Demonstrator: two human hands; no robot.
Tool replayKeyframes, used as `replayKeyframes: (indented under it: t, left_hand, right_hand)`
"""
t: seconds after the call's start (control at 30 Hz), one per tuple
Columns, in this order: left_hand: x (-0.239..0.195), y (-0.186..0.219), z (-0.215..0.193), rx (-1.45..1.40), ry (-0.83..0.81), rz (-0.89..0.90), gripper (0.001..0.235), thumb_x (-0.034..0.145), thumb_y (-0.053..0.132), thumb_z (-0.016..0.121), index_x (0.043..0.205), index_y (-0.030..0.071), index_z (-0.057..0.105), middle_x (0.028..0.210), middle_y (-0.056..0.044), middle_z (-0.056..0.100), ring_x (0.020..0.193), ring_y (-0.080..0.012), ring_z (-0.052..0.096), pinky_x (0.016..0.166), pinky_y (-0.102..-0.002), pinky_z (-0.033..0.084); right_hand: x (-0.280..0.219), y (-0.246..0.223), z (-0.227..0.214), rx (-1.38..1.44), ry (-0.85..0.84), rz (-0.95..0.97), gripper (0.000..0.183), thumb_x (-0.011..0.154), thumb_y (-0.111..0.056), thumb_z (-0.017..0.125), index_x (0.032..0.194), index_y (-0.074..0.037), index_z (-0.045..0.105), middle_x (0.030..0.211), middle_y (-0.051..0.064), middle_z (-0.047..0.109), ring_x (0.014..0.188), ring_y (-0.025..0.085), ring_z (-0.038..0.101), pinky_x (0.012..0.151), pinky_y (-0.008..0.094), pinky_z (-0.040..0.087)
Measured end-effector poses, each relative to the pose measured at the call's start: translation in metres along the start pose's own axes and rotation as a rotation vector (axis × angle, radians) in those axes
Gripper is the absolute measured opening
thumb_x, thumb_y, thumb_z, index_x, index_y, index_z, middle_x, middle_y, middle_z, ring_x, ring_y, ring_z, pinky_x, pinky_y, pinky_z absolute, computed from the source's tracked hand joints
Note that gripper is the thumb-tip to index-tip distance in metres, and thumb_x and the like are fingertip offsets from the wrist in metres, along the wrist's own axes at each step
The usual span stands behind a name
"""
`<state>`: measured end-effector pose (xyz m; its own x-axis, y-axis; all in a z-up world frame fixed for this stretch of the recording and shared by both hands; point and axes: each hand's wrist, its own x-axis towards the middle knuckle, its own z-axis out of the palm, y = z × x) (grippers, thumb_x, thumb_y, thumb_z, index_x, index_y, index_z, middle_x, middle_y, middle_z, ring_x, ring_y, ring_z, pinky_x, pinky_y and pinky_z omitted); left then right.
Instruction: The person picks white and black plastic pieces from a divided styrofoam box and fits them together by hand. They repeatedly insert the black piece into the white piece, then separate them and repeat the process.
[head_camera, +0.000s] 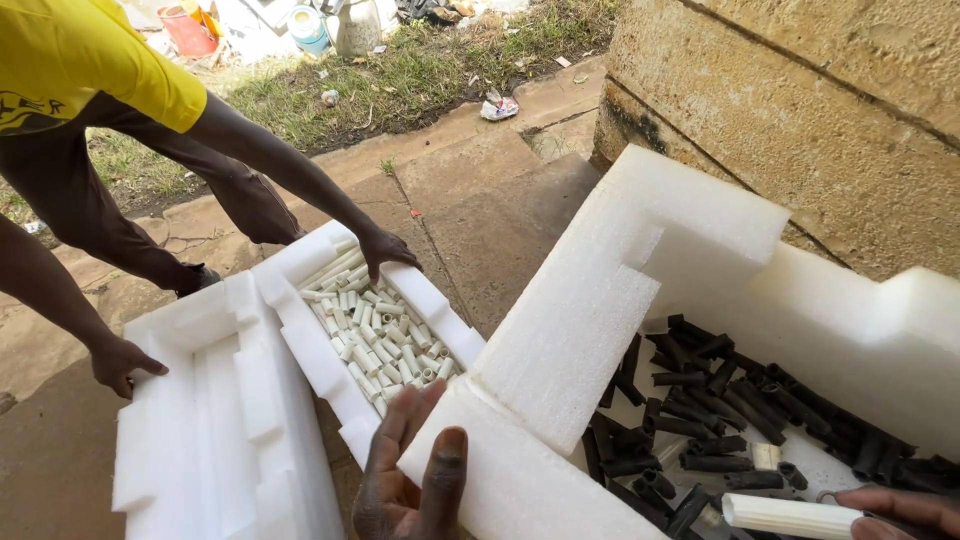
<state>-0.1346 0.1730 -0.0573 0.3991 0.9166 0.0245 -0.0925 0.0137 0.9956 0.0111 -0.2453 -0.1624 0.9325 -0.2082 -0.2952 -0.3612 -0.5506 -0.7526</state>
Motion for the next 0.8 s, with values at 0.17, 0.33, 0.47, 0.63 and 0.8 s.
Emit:
replayKeyframes:
  t: [0.17,0.33,0.47,0.63,0.8]
  left_hand:
    - [0.003,0.014,0.002,-0.151,0.131,-0.258,0.054,0.063,0.017,0.075,0.111,-0.008,0.081,0.093,-0.026,0.083,0.092,-0.0305,0.078,0.079,-0.041,0.064]
    - [0.011,0.005,-0.014,-0.055,0.09,-0.121,0.045,0.07,0.022,0.073,0.105,-0.004,0.083,0.083,-0.018,0.079,0.077,-0.025,0.073,0.067,-0.034,0.057]
    - [0.025,-0.015,-0.015,-0.024,0.066,-0.286,0.043,0.076,0.016,0.076,0.112,-0.006,0.082,0.084,-0.019,0.081,0.077,-0.0247,0.073,0.071,-0.035,0.059]
    - [0.036,-0.015,-0.05,-0.046,-0.293,0.091,0.073,0.084,0.054,0.059,0.13,-0.002,0.07,0.13,-0.014,0.079,0.124,-0.0231,0.07,0.099,-0.036,0.056]
    - [0.033,-0.081,-0.115,0.195,-0.276,-0.267,0.09,0.075,0.061,0.052,0.15,0.011,0.053,0.15,-0.006,0.069,0.142,-0.0196,0.062,0.109,-0.04,0.05]
  right_hand:
    - [-0.066,-0.055,0.036,-0.001,-0.031,-0.186,0.025,0.074,0.015,0.083,0.098,0.015,0.092,0.108,0.02,0.09,0.099,0.028,0.082,0.105,0.032,0.057]
    - [-0.04,-0.033,0.038,-0.238,-0.051,-0.402,0.027,0.057,-0.008,0.098,0.082,-0.014,0.103,0.09,0.002,0.098,0.088,0.013,0.09,0.101,0.022,0.063]
    - [-0.018,-0.037,0.041,-0.467,-0.169,-0.266,0.033,0.061,-0.02,0.102,0.091,-0.033,0.106,0.099,-0.013,0.1,0.102,0.001,0.089,0.11,0.017,0.059]
    - [-0.027,-0.057,0.059,-0.366,-0.181,-0.252,0.037,0.066,-0.012,0.095,0.101,-0.024,0.099,0.111,-0.003,0.091,0.109,0.016,0.084,0.116,0.028,0.065]
    - [-0.051,-0.084,0.066,-0.202,-0.107,-0.272,0.028,0.067,-0.001,0.093,0.094,-0.001,0.097,0.097,0.011,0.094,0.088,0.02,0.084,0.088,0.027,0.062]
